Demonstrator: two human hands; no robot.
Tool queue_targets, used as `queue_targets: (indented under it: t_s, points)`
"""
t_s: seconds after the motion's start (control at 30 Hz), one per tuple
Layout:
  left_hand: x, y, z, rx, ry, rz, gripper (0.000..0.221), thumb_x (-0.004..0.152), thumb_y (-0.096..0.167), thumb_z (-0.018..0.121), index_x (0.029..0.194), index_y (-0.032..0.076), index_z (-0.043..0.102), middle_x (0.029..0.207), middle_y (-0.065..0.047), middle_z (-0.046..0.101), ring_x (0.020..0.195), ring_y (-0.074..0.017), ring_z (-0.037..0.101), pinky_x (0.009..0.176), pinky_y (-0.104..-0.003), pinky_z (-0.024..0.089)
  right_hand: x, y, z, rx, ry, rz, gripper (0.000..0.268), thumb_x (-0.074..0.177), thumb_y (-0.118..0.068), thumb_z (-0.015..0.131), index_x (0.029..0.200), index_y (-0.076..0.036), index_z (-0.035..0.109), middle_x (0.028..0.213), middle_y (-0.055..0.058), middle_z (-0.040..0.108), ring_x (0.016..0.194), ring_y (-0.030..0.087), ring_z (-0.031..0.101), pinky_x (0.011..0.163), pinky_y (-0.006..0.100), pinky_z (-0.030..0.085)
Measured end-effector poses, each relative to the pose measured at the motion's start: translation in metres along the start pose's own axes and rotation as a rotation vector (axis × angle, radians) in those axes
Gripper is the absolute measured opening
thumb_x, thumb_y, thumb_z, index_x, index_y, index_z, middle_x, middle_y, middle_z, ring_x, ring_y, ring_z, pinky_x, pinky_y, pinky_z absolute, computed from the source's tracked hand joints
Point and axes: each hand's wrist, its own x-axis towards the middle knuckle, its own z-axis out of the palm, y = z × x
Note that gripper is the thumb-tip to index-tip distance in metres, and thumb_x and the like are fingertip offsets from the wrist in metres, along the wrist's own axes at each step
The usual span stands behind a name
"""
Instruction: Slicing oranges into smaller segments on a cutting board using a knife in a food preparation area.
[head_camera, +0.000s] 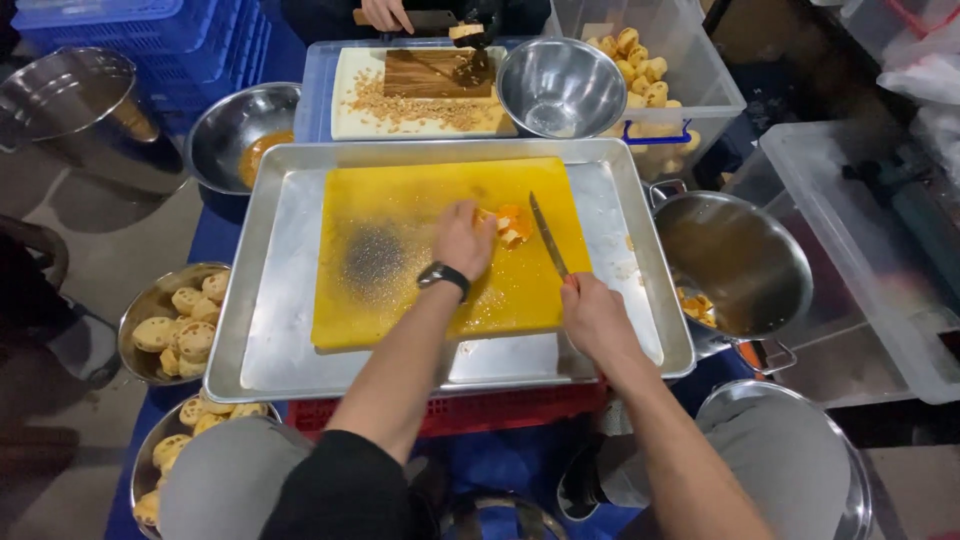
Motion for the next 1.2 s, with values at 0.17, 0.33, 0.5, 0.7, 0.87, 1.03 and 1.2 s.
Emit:
queue_targets:
  t_s: [0.17,0.33,0.5,0.7,0.87,1.03,1.2]
  points:
    - [-0.008,0.035,0.026,-0.028,0.264,0.067,0.046,0.1,0.047,0.059,0.126,0.009,0.064,0.125,-0.015,0.059,0.125,-0.0336,0.059,0.107,-0.044,0.05,0.027,0.027,0.029,0.057,-0.044,-0.065,0.038,0.104,-0.032,0.046,0.12,-0.005,0.068,0.114,0.029,0.071,0.119,0.047,0.064,0.099,0.057,0.052]
    - [0.012,0.043,0.061,-0.084,0.395,-0.059,0.035,0.087,0.037,0.073,0.116,0.017,0.072,0.118,-0.005,0.062,0.115,-0.0293,0.063,0.102,-0.042,0.055,0.028,0.03,0.043,0.368,-0.147,-0.053,0.03,0.105,-0.024,0.046,0.101,-0.005,0.068,0.058,0.009,0.064,0.061,0.025,0.069,0.065,0.039,0.058]
    - [0.032,0.017,0.077,-0.283,0.541,-0.083,0.01,0.084,0.019,0.074,0.093,0.024,0.075,0.096,0.003,0.065,0.103,-0.0225,0.068,0.097,-0.037,0.057,0.019,0.017,0.035,0.726,-0.254,0.054,0.03,0.107,-0.019,0.041,0.099,-0.003,0.065,0.054,0.003,0.05,0.044,0.016,0.055,0.047,0.028,0.054]
    - [0.01,0.044,0.04,-0.445,0.487,-0.194,0.014,0.083,0.022,0.072,0.095,0.023,0.079,0.098,0.001,0.073,0.106,-0.0231,0.069,0.103,-0.042,0.054,0.017,0.017,0.028,0.742,-0.233,-0.017,0.028,0.106,-0.017,0.045,0.108,0.001,0.067,0.061,0.006,0.057,0.043,0.016,0.06,0.046,0.027,0.056]
    - [0.047,0.091,0.053,-0.448,0.553,-0.001,0.016,0.082,0.019,0.077,0.097,0.02,0.081,0.095,-0.003,0.075,0.104,-0.0267,0.07,0.1,-0.041,0.054,0.015,0.029,-0.005,0.841,-0.127,-0.077,0.027,0.104,-0.015,0.043,0.107,0.003,0.063,0.066,0.009,0.056,0.047,0.016,0.059,0.042,0.028,0.054]
    - [0.035,0.201,0.094,-0.545,0.561,0.344,0.014,0.081,0.018,0.071,0.092,0.019,0.079,0.095,0.001,0.079,0.094,-0.0191,0.074,0.092,-0.033,0.055,-0.001,0.071,-0.074,0.975,0.013,0.066,0.012,0.104,-0.019,0.054,0.1,-0.009,0.059,0.071,0.006,0.055,0.046,0.014,0.047,0.038,0.028,0.036]
    - [0.017,0.266,0.203,-0.508,0.389,0.471,0.017,0.09,0.02,0.062,0.096,0.019,0.077,0.1,-0.003,0.079,0.098,-0.027,0.071,0.095,-0.041,0.054,-0.018,0.115,-0.134,0.566,0.25,0.249,0.023,0.109,-0.019,0.047,0.095,-0.004,0.059,0.073,0.006,0.058,0.05,0.015,0.049,0.046,0.031,0.046]
